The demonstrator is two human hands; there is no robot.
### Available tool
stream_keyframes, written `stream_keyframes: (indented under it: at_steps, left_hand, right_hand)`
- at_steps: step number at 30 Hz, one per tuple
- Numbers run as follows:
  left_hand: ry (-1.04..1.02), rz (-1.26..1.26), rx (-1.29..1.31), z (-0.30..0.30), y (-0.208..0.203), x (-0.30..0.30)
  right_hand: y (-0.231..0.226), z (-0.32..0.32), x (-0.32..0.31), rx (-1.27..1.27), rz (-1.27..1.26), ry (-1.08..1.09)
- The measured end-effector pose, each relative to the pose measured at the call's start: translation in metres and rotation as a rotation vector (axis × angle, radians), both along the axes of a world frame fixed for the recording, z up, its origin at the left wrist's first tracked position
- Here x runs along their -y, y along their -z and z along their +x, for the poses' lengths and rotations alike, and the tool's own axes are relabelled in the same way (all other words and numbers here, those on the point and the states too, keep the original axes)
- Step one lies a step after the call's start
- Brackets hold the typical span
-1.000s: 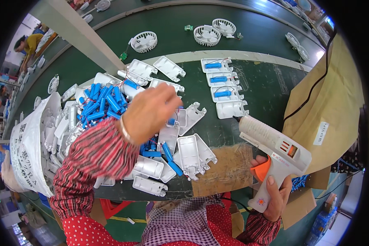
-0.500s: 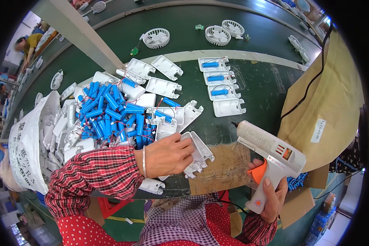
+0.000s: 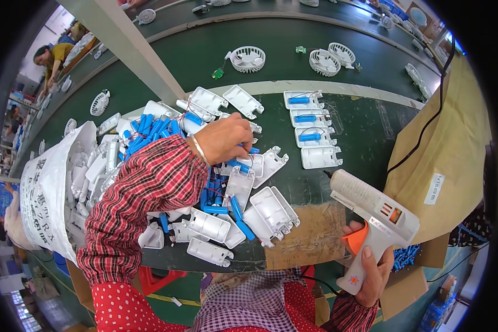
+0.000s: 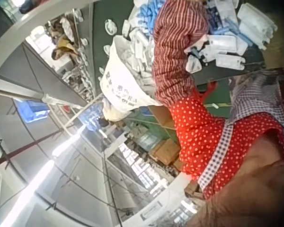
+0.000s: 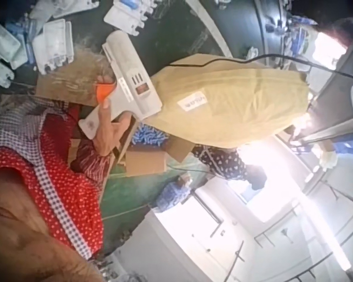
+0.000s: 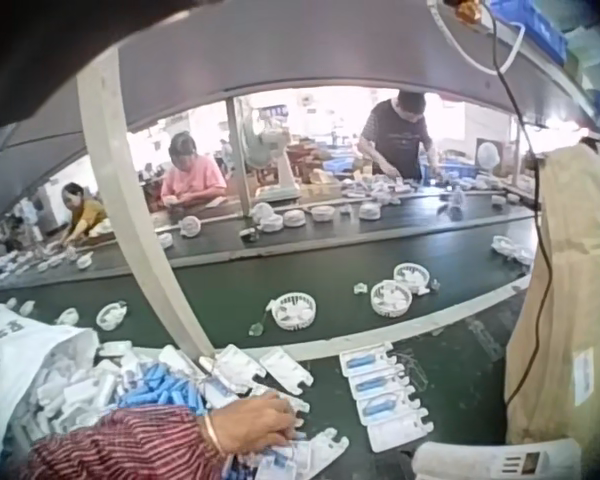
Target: Gluing small blue battery cells into white plastic housing components using a hot glue gun on an assembly line.
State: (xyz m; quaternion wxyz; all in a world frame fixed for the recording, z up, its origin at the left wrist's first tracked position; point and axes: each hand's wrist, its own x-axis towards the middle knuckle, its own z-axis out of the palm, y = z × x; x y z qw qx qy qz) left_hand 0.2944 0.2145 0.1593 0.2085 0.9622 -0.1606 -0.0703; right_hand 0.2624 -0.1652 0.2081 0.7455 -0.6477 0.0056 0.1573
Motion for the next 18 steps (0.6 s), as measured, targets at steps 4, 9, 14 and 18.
stream_keyframes:
  at_steps: [4, 9, 14, 18]
  left_hand:
    - [-0.066, -0.158, 0.015, 0.002, -0.014, -0.01]
    - [-0.587, -0.924, -0.34, 0.008, -0.016, 0.001]
    - [-0.645, -1.309, -0.424, 0.008, -0.03, 0.012]
    - [-0.627, -1.337, -0.426, 0.01, -0.034, 0.029]
  right_hand:
    - [-0.003, 0.002, 0.001, -0.018, 0.017, 0.012]
    - [-0.003, 0.001, 0.003, -0.001, 0.015, 0.042]
    - [0.008, 0.013, 0.002, -0.027, 0.029, -0.047]
    - [0.013, 0.027, -0.002, -0.029, -0.053, -0.097]
